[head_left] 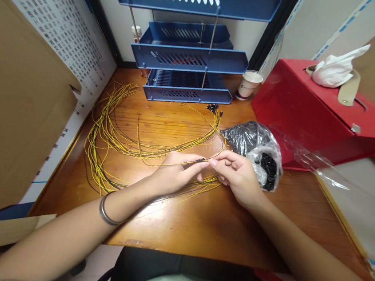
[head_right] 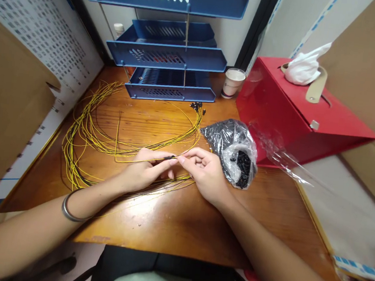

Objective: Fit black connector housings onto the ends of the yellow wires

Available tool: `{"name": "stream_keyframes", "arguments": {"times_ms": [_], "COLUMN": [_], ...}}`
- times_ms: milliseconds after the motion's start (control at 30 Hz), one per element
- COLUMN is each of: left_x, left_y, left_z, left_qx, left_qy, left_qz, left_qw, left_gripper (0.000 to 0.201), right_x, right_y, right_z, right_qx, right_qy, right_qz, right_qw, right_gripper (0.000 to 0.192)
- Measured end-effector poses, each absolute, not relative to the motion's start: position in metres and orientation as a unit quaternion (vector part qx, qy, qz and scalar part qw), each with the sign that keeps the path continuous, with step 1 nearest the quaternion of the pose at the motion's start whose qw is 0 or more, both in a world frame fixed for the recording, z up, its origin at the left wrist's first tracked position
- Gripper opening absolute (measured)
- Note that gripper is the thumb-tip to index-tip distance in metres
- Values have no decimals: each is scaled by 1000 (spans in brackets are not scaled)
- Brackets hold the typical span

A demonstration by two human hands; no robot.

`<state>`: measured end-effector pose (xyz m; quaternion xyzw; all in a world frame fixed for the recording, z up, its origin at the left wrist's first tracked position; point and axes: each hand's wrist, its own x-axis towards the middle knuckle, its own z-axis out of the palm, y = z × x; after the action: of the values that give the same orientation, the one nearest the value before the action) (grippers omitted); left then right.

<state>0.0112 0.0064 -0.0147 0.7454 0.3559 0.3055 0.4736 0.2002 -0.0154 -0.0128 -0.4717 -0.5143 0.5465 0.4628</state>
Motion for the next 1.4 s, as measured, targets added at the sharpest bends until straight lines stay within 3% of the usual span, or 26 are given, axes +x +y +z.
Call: {"name": "stream_keyframes", "arguments": {"times_ms": [1400], "left_x": [11], "left_y": [7], "left_z": [-14], "left_qx": [759], "left_qy": [351], "left_qz": [292], "left_qw": [465], "left_gripper": [32], "right_x": [203], "right_y": [-14], "right_z": [-18], "right_qx": [-459], "right_qy": [-460], "right_qz": [603], "right_qw": [463], "right_gripper": [30]}}
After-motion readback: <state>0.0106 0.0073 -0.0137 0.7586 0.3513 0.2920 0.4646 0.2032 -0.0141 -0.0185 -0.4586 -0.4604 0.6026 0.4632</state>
